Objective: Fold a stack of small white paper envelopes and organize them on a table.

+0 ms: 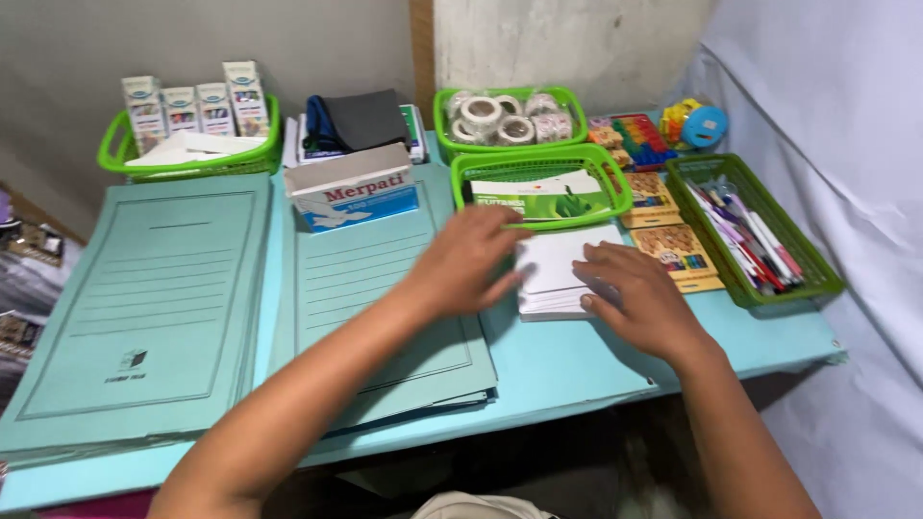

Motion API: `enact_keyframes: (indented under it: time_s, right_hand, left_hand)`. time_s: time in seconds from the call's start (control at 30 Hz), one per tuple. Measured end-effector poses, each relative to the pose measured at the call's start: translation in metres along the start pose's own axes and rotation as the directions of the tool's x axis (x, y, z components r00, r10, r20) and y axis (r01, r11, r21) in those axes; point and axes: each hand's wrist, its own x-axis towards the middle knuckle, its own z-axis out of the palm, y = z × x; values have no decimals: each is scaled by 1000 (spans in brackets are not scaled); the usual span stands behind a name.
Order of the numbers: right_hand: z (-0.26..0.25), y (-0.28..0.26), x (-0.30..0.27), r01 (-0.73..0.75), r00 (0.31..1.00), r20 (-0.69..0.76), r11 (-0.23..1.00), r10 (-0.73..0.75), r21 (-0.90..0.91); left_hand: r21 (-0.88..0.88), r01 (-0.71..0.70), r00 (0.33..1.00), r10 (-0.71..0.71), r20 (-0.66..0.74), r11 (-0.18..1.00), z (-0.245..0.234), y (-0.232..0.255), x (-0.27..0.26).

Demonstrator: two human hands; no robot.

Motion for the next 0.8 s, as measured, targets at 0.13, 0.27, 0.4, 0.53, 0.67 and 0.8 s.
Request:
enact_keyframes:
  time_s: [0.13, 0.27, 0.4, 0.53, 0.67, 0.8]
  right_hand:
    - [4, 5, -13, -28, 1000, 2, 999, 28, -33]
    - [1, 8, -9, -76, 997, 29, 997, 77, -20]
    - [2, 18, -1, -126, 988, 93, 990, 120, 63]
    - [3, 20, 12, -132, 990, 64, 986, 125, 104]
    - [10, 13, 8, 9, 985, -174, 1000, -7, 12]
    - [17, 0, -8, 62, 943, -318, 989, -103, -138]
  left_hand:
    - [-137, 35, 999, -37, -15, 990, 48, 22, 8]
    - [-174, 55, 998, -57, -11, 983, 63, 24, 3]
    - [-116, 57, 997, -51, 52, 992, 63, 26, -1]
    - [-150, 73, 997, -73, 2, 986, 54, 29, 3]
    - [-280, 148, 980, -178, -84, 948, 56, 23, 4]
    - [-424, 226, 954, -288, -87, 877, 59, 17, 4]
